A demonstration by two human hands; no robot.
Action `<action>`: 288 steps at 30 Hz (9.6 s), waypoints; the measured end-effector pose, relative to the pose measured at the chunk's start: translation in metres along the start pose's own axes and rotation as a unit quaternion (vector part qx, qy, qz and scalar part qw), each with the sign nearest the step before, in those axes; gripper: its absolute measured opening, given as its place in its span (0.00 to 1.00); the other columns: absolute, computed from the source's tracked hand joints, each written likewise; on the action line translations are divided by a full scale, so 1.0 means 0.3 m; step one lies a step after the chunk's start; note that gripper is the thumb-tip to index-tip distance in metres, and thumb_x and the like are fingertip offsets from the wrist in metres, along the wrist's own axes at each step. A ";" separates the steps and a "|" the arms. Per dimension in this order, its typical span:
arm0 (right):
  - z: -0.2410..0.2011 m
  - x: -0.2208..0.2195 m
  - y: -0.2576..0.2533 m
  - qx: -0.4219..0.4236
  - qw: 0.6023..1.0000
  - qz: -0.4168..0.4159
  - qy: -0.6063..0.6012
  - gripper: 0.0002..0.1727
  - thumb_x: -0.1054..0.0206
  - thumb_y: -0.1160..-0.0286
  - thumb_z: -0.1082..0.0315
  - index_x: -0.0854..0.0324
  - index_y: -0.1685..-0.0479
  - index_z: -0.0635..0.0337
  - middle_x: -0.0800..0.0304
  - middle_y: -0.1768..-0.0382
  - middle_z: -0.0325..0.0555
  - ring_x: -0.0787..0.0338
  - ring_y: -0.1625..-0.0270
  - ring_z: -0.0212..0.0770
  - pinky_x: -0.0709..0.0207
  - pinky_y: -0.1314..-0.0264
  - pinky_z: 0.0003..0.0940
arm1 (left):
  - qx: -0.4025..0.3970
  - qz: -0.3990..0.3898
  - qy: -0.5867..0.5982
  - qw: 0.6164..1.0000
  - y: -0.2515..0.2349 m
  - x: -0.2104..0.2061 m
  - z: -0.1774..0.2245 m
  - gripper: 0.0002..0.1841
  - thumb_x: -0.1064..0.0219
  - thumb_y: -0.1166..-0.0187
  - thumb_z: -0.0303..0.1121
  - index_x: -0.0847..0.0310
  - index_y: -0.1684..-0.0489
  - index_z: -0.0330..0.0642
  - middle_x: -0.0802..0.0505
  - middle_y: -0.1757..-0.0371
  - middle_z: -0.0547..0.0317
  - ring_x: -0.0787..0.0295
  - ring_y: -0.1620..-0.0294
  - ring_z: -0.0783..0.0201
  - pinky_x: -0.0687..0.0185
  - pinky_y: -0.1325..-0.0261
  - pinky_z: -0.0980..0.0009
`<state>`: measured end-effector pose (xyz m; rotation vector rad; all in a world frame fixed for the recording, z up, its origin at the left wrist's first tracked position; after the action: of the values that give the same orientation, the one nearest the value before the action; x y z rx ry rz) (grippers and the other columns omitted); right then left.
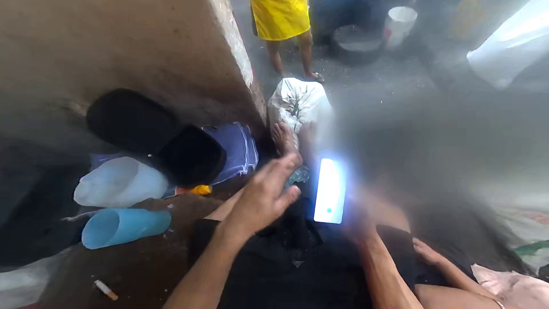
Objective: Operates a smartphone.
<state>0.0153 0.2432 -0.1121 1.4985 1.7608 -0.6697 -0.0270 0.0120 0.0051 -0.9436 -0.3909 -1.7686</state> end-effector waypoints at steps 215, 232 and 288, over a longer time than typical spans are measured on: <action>0.082 0.072 0.085 -0.031 0.994 0.004 0.102 0.27 0.39 0.31 0.63 0.30 0.29 0.59 0.14 0.40 0.48 0.12 0.36 0.40 0.18 0.32 0.45 | -0.048 -0.147 0.013 0.988 0.101 -0.274 -0.051 0.35 0.37 0.20 0.53 0.31 0.17 0.41 0.14 0.33 0.52 0.13 0.40 0.60 0.14 0.37 0.61; 0.060 0.112 0.089 0.024 0.996 0.050 0.065 0.33 0.37 0.28 0.58 0.36 0.19 0.52 0.17 0.34 0.50 0.14 0.32 0.44 0.20 0.30 0.50 | 0.171 -0.319 0.093 0.928 0.136 -0.385 -0.031 0.29 0.35 0.22 0.57 0.23 0.32 0.44 0.07 0.48 0.55 0.09 0.44 0.61 0.15 0.38 0.56; 0.053 0.046 0.079 -0.040 0.985 0.112 0.129 0.37 0.28 0.46 0.69 0.35 0.29 0.61 0.12 0.44 0.53 0.07 0.44 0.45 0.11 0.41 0.46 | 0.065 -0.207 0.060 0.974 0.114 -0.336 -0.062 0.23 0.34 0.20 0.49 0.20 0.34 0.44 0.07 0.48 0.58 0.09 0.47 0.64 0.12 0.41 0.61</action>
<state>0.0406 0.2439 -0.1313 1.7556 1.7474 -0.2977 0.0105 0.0509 -0.0884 -0.6899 -0.6530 -2.1360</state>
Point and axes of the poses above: each hand's wrist, its own y-axis away from the middle knuckle, its own x-axis out of the back of the hand, z = x × y, the point moved 3 cm from there along -y, towards the middle knuckle
